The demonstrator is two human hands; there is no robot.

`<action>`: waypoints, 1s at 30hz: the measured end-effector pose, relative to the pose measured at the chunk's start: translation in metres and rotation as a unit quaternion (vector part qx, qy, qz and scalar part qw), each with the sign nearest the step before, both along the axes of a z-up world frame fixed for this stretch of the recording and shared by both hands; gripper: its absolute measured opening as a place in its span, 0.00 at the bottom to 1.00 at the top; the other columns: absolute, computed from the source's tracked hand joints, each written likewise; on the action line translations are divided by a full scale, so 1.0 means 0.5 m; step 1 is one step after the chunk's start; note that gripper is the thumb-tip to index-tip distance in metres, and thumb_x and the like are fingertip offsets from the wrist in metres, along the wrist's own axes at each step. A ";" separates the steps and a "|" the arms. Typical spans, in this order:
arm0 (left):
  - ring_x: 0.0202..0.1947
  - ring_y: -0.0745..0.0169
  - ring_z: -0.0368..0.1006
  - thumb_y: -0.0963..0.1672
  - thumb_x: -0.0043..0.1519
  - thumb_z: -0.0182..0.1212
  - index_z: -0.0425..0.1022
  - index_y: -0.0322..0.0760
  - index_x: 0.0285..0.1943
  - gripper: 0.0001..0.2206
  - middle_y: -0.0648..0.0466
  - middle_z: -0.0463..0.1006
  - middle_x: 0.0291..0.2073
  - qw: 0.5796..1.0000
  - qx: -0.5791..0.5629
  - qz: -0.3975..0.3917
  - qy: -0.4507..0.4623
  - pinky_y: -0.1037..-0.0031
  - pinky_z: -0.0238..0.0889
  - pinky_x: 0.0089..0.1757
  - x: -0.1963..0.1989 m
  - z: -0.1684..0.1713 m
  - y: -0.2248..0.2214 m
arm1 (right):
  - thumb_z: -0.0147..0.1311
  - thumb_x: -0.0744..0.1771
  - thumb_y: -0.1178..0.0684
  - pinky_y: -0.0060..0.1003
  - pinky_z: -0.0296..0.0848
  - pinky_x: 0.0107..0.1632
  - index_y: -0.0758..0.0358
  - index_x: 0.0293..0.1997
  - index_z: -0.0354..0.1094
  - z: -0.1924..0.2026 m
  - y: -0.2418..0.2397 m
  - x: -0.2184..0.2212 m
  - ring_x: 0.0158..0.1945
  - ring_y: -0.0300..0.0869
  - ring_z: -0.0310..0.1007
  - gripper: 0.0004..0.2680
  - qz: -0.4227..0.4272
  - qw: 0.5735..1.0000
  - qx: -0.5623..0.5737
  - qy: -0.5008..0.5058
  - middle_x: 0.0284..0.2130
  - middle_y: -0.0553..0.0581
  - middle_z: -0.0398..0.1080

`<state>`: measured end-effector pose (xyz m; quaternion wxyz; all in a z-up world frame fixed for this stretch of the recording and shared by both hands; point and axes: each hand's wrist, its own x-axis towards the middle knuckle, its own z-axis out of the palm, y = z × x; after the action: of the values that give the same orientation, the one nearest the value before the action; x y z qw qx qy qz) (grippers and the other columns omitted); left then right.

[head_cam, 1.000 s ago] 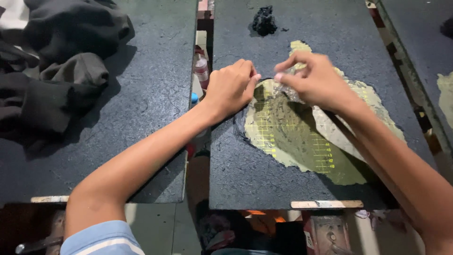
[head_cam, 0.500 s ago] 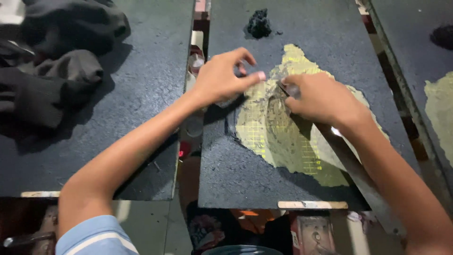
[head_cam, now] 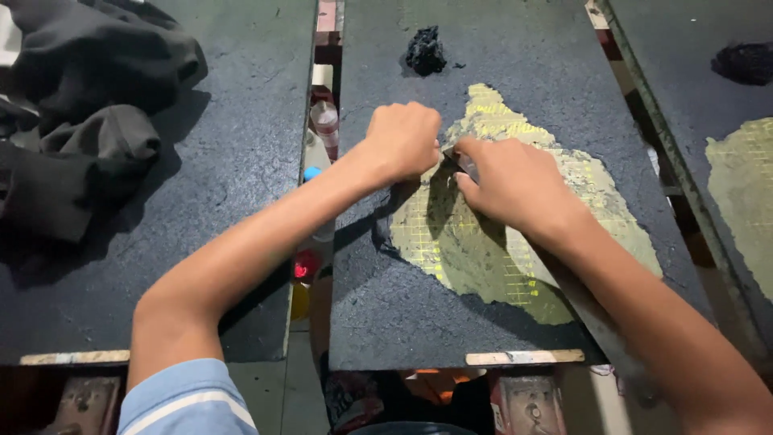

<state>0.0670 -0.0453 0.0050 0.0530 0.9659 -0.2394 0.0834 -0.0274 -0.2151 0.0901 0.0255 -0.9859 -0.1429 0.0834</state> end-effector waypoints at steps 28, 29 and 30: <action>0.28 0.57 0.69 0.47 0.48 0.74 0.68 0.38 0.31 0.16 0.56 0.63 0.24 0.948 0.067 -0.015 -0.312 0.70 0.67 0.25 -0.085 -0.008 -0.003 | 0.45 0.69 0.46 0.61 0.76 0.46 0.55 0.47 0.79 -0.056 0.020 -0.006 0.41 0.67 0.80 0.13 0.004 0.996 0.054 -0.074 0.33 0.67 0.78; 0.28 0.57 0.69 0.48 0.48 0.73 0.68 0.38 0.32 0.16 0.56 0.63 0.25 0.945 0.059 -0.010 -0.322 0.70 0.67 0.24 -0.087 -0.007 -0.003 | 0.42 0.70 0.44 0.63 0.76 0.46 0.55 0.46 0.80 -0.067 0.024 -0.003 0.40 0.67 0.80 0.15 -0.014 0.995 0.047 -0.081 0.31 0.66 0.78; 0.29 0.57 0.69 0.48 0.48 0.73 0.68 0.38 0.32 0.16 0.56 0.63 0.26 0.942 0.050 -0.006 -0.331 0.70 0.67 0.23 -0.091 -0.008 -0.004 | 0.40 0.70 0.42 0.64 0.75 0.45 0.56 0.45 0.80 -0.080 0.027 -0.001 0.40 0.67 0.80 0.17 -0.033 0.995 0.039 -0.087 0.29 0.66 0.78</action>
<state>0.0215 -0.0475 0.0011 -0.0770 0.8840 -0.2528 0.3856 -0.0280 -0.2015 0.0498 0.0544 -0.9918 -0.1150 -0.0090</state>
